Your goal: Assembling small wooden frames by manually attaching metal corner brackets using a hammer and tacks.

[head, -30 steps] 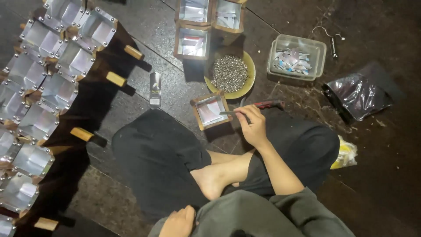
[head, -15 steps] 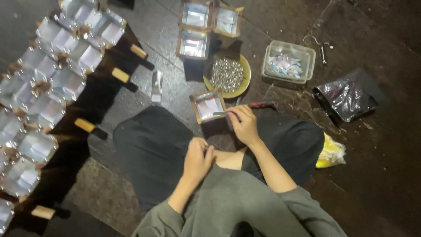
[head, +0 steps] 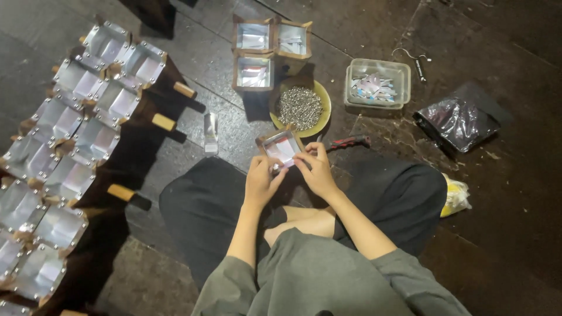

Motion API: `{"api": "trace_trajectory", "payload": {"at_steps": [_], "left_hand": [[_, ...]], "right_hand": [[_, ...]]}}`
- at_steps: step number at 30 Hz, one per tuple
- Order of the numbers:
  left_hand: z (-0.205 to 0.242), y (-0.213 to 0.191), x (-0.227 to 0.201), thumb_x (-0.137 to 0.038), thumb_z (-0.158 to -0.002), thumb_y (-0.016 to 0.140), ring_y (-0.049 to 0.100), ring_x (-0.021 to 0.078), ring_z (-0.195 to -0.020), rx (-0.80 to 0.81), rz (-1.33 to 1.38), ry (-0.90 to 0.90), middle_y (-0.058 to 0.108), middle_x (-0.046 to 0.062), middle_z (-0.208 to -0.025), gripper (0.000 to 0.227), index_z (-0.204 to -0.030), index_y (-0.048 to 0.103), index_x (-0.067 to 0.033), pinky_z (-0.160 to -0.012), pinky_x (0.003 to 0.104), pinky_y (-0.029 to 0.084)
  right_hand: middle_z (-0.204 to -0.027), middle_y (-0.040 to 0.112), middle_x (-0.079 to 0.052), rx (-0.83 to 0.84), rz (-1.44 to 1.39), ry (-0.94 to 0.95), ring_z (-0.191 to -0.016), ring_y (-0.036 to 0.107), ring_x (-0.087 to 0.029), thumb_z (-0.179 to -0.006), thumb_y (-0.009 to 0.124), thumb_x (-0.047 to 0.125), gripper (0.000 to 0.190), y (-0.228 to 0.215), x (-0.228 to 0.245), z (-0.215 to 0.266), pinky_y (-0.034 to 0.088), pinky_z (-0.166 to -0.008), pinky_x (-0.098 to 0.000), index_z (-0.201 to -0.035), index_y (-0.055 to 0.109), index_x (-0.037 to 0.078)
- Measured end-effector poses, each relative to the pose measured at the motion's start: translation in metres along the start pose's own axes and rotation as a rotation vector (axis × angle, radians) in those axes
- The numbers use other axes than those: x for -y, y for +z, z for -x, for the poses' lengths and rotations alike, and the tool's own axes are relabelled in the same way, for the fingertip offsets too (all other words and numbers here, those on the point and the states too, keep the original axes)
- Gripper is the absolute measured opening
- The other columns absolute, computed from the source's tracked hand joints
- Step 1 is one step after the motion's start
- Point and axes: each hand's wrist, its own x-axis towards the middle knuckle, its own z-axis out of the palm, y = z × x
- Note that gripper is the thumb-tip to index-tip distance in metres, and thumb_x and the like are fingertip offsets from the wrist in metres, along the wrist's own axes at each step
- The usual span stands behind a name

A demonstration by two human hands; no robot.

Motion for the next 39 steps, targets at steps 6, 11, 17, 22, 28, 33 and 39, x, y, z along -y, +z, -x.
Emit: {"api": "trace_trajectory", "payload": {"at_steps": [6, 11, 17, 22, 28, 33, 39], "left_hand": [[-0.002, 0.001, 0.010, -0.012, -0.076, 0.088, 0.062, 0.0208, -0.086, 0.015, 0.007, -0.005, 0.075, -0.004, -0.083, 0.033, -0.073, 0.054, -0.0135, -0.077, 0.028, 0.050], [-0.010, 0.005, 0.006, -0.020, -0.078, 0.087, 0.063, 0.0165, -0.092, 0.009, -0.121, -0.005, 0.073, -0.010, -0.083, 0.032, -0.073, 0.056, -0.0186, -0.100, 0.040, 0.033], [-0.018, 0.002, 0.005, -0.017, -0.078, 0.086, 0.068, 0.0139, -0.092, 0.060, -0.026, -0.037, 0.072, -0.008, -0.081, 0.034, -0.073, 0.052, -0.0172, -0.112, 0.045, 0.025], [-0.016, 0.005, 0.009, -0.014, -0.076, 0.086, 0.068, 0.0153, -0.086, 0.087, 0.012, -0.059, 0.071, -0.005, -0.078, 0.041, -0.070, 0.046, -0.0163, -0.110, 0.042, 0.029], [-0.014, 0.012, 0.008, -0.013, -0.076, 0.087, 0.067, 0.0180, -0.083, 0.061, 0.027, -0.060, 0.070, -0.003, -0.076, 0.044, -0.070, 0.044, -0.0152, -0.109, 0.043, 0.030], [0.003, 0.043, 0.001, -0.011, -0.074, 0.086, 0.060, 0.0180, -0.075, -0.165, -0.214, -0.095, 0.066, -0.004, -0.079, 0.032, -0.080, 0.056, -0.0169, -0.104, 0.043, 0.031], [0.001, 0.058, -0.024, -0.016, -0.084, 0.081, 0.054, 0.0163, -0.070, -0.298, -0.444, -0.231, 0.057, -0.005, -0.075, 0.035, -0.081, 0.047, -0.0179, -0.096, 0.042, 0.027]], "right_hand": [[-0.113, 0.055, -0.006, 0.079, -0.075, -0.009, -0.090, 0.069, -0.024, -0.090, 0.080, 0.019, 0.008, -0.007, -0.021, -0.005, 0.059, -0.089, -0.0375, -0.098, 0.081, 0.018], [-0.112, 0.055, -0.007, 0.085, -0.123, -0.010, -0.093, 0.071, -0.027, -0.088, 0.082, 0.016, 0.011, -0.011, -0.014, -0.009, 0.060, -0.089, -0.0371, -0.099, 0.083, 0.018], [-0.123, 0.048, -0.013, -0.024, -0.181, 0.167, -0.110, 0.062, -0.031, -0.086, 0.083, 0.014, 0.034, 0.005, -0.002, 0.009, 0.057, -0.095, -0.0393, -0.116, 0.066, 0.010], [-0.136, 0.031, -0.023, -0.028, -0.619, 0.875, -0.112, 0.045, -0.032, -0.097, 0.066, 0.033, 0.063, 0.044, -0.015, 0.040, 0.057, -0.089, -0.0482, -0.140, 0.026, 0.010], [-0.126, 0.032, -0.009, -0.103, -0.752, 0.922, -0.106, 0.043, -0.021, -0.094, 0.065, 0.030, 0.060, 0.036, 0.002, 0.024, 0.049, -0.090, -0.0366, -0.142, 0.031, 0.017], [-0.119, 0.066, -0.018, 0.012, -0.575, 0.683, -0.109, 0.064, -0.024, -0.087, 0.076, 0.019, 0.047, 0.036, -0.042, 0.003, 0.056, -0.093, -0.0408, -0.132, 0.066, 0.007], [-0.131, 0.070, -0.018, 0.182, -0.553, 0.718, -0.122, 0.063, -0.023, -0.085, 0.079, 0.026, 0.052, 0.021, -0.006, -0.041, 0.050, -0.103, -0.0408, -0.134, 0.069, 0.012]]}}
